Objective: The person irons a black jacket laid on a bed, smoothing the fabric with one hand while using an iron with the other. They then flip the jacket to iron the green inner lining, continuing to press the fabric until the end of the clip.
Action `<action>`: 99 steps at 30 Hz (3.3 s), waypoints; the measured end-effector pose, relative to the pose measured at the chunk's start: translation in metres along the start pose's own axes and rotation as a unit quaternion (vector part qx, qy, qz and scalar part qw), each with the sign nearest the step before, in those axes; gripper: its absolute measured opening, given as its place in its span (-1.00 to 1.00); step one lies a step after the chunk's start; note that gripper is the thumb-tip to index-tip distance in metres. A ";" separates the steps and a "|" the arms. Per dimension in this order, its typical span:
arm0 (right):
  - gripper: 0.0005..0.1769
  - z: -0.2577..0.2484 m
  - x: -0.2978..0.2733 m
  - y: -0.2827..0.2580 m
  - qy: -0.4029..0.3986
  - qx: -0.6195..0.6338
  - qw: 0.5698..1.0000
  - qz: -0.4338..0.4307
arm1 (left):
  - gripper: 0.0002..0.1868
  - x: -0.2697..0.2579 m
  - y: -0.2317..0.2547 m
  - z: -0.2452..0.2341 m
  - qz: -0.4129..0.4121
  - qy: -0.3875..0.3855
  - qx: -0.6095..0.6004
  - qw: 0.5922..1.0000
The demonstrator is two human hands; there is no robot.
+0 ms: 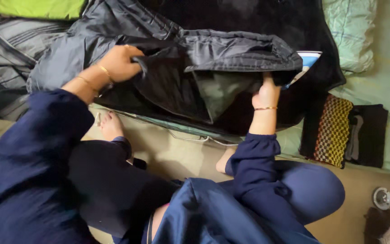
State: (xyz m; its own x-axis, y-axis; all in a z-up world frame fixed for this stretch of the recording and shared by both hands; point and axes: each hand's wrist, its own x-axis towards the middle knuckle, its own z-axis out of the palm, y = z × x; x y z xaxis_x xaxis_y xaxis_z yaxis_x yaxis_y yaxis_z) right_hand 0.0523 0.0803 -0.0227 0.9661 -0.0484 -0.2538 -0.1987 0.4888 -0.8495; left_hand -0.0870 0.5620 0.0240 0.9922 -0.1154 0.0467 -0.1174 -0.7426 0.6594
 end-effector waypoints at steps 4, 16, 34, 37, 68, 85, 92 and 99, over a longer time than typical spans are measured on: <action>-0.59 0.000 -0.014 -0.055 -0.106 -0.001 0.994 0.024 | -0.69 0.005 -0.011 -0.076 -0.186 -0.081 -0.140 0.969; -0.52 -0.007 0.057 -0.038 -0.151 -0.385 0.891 0.189 | -0.53 -0.112 -0.108 -0.096 -0.591 -0.075 -0.077 0.800; -0.38 -0.036 0.054 0.017 -0.169 -0.530 0.821 0.126 | -0.73 -0.205 -0.177 -0.026 -0.513 0.122 -0.477 0.703; -0.21 -0.048 0.068 0.040 -0.155 -0.575 0.801 0.065 | -0.80 -0.214 -0.200 -0.018 -0.441 0.192 -0.528 0.699; -0.64 0.033 0.031 -0.279 -0.142 -0.207 0.935 -0.252 | -0.78 -0.199 -0.141 -0.026 -0.475 0.082 -0.189 0.855; -0.56 0.042 0.049 -0.242 -0.106 -0.292 0.933 -0.184 | -0.75 -0.152 -0.163 -0.129 -0.382 0.254 -0.110 0.882; -0.50 -0.022 0.011 -0.135 -0.124 -0.557 0.817 0.083 | -0.73 -0.151 -0.192 -0.099 -0.354 0.106 0.051 0.928; -0.22 -0.140 -0.011 0.041 -0.209 -0.712 0.652 0.156 | 0.10 -0.157 -0.107 0.040 -0.398 -0.092 0.156 0.900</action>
State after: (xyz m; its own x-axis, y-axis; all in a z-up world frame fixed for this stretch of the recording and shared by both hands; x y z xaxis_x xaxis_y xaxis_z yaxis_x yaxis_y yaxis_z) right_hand 0.0100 -0.0212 -0.1199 0.7427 0.2478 -0.6221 -0.0609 -0.9001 -0.4313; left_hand -0.2316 0.6333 -0.0834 0.7474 0.4485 -0.4901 0.5925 -0.7838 0.1863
